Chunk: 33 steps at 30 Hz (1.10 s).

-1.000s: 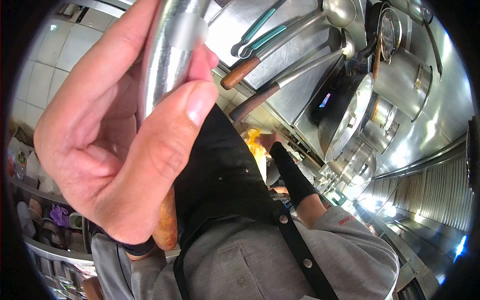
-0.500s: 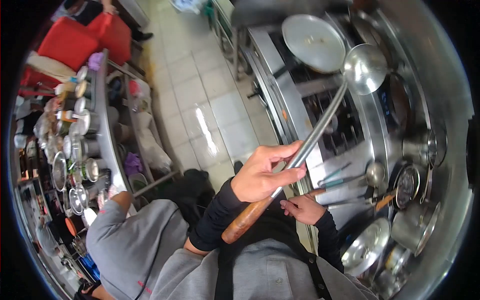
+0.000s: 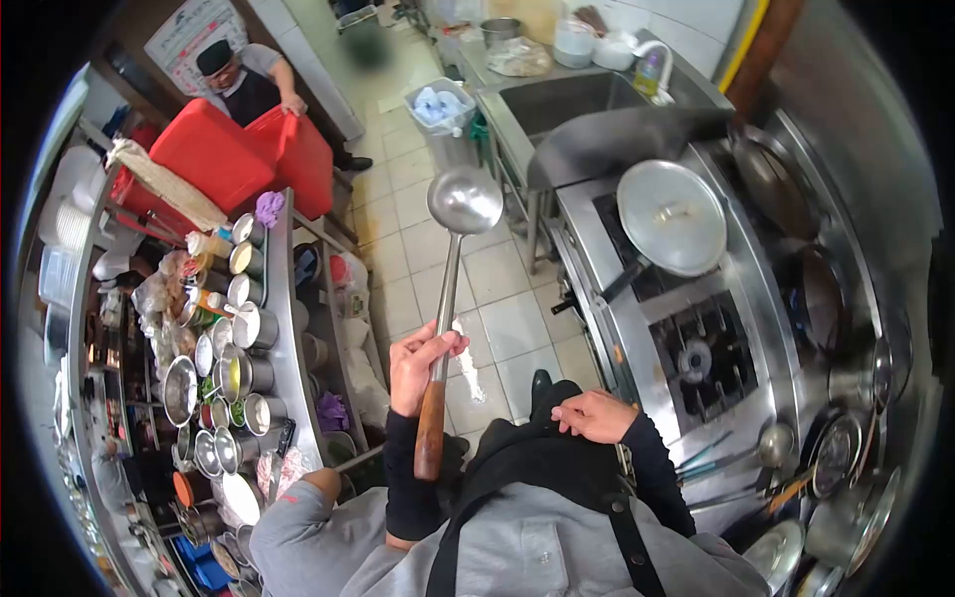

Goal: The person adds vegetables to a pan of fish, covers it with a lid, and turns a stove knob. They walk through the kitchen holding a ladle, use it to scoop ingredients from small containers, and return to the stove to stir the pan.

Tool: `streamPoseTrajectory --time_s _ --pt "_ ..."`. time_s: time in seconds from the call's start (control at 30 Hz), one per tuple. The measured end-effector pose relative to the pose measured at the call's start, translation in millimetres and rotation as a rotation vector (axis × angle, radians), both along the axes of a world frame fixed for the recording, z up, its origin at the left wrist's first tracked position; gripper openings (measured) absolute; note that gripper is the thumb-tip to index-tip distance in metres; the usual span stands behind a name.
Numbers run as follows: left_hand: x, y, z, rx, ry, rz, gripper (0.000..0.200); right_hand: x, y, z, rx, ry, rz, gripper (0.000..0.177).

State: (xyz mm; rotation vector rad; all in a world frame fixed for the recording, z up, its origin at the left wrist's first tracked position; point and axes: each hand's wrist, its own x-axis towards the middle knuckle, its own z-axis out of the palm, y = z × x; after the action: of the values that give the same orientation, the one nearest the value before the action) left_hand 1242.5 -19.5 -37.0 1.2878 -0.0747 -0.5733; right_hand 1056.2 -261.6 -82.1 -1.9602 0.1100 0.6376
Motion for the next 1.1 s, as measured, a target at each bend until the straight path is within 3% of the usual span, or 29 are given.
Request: streamPoseTrajectory --time_s 0.1,0.13,0.3,0.43,0.47,0.6,0.63,0.77,0.8,0.93,1.03,1.1 --pt "49.6 1.2 -14.3 -0.051 0.081 0.151 0.026 80.1 3.1 2.3 0.251 0.017 0.019 0.042" --pt "59.7 -1.6 -17.1 -0.072 0.115 0.19 0.025 105.2 7.1 -2.0 0.363 0.014 0.056 0.049" --pt "130.6 5.2 -46.9 -0.153 0.201 0.27 0.016 232.7 48.9 1.9 0.765 0.304 -0.029 0.059" --pt "205.0 14.1 -75.0 -0.085 0.188 0.177 0.02 324.8 95.5 10.4 1.087 0.522 -0.315 0.042" --pt "225.8 11.9 -78.8 -0.091 0.134 0.153 0.024 346.7 105.6 5.3 1.133 0.535 -0.358 0.03" --pt "310.1 8.3 -81.4 -0.015 0.153 0.048 0.032 428.5 119.4 5.9 1.281 0.603 -0.407 0.026" --pt "331.2 2.4 -95.8 -0.1 0.124 0.046 0.031 450.4 117.0 8.5 1.267 0.579 -0.452 0.023" --pt "426.9 -27.1 -83.8 -0.067 0.146 -0.209 0.03 525.0 97.2 21.2 1.22 0.47 -0.619 0.02" --pt "453.7 -34.3 -88.4 -0.006 0.101 -0.322 0.037 544.0 84.6 17.2 1.205 0.46 -0.639 0.018" --pt "564.8 -57.2 -113.7 0.022 0.165 -0.435 0.05 627.2 20.8 -12.2 1.236 0.452 -0.624 0.012" --pt "662.4 -47.6 -179.5 0.277 0.103 -0.322 0.049 686.7 -12.9 -27.1 1.126 0.472 -0.644 0.016" --pt "708.0 -26.8 -237.8 0.465 0.187 -0.108 0.043 730.0 -37.7 -36.2 1.059 0.462 -0.608 0.018"
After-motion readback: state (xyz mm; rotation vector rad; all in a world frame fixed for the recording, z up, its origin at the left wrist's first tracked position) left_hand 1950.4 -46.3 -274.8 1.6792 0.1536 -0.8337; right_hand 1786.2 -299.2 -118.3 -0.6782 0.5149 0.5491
